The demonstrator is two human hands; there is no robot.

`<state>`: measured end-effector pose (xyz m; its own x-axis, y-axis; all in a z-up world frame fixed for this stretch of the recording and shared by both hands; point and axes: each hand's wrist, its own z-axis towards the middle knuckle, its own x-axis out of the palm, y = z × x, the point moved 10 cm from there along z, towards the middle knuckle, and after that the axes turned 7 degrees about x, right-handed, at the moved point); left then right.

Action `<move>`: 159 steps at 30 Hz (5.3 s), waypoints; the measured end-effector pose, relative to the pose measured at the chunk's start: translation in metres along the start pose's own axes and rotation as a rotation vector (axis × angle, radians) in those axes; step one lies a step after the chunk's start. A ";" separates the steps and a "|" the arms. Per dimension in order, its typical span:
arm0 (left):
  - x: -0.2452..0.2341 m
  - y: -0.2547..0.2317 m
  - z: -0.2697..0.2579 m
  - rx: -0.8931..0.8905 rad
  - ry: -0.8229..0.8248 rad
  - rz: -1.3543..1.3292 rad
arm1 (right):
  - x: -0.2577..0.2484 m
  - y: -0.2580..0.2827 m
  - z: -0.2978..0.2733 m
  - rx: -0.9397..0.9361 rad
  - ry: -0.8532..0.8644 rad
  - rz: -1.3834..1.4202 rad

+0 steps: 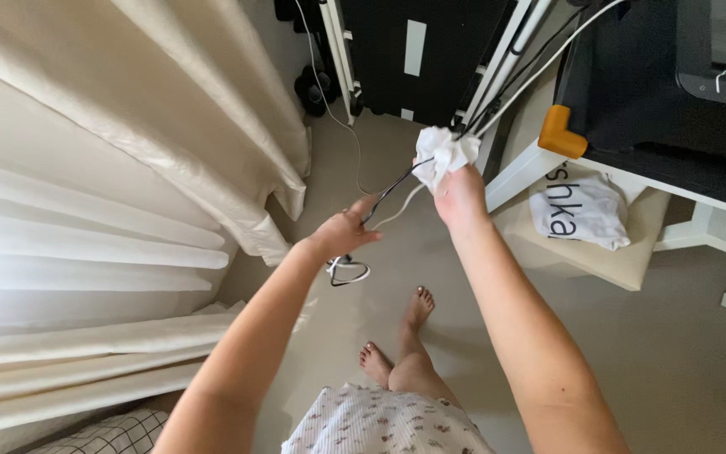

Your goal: The person wipes the exterior of an Epson printer with a white cloth, then cleans the power cable and USB cable with the same cloth. The person does not load paper or replace a cartridge.

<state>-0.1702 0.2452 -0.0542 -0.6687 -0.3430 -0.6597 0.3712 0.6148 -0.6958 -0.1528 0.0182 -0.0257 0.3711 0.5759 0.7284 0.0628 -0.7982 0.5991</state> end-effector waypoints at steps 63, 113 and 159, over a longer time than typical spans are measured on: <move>-0.026 -0.037 -0.037 -0.041 -0.425 -0.256 | -0.012 -0.154 -0.042 0.010 -0.084 -0.363; -0.047 -0.020 -0.069 0.050 -0.537 -1.383 | 0.016 -0.163 -0.089 -0.018 0.545 -1.277; -0.082 0.044 -0.099 -0.124 -0.630 -0.819 | -0.121 -0.025 -0.006 0.635 0.004 -0.605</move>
<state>-0.1631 0.3708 -0.0020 -0.2154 -0.9752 -0.0518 -0.1374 0.0828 -0.9870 -0.2044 -0.0300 -0.1269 0.1038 0.9319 0.3476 0.7522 -0.3022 0.5855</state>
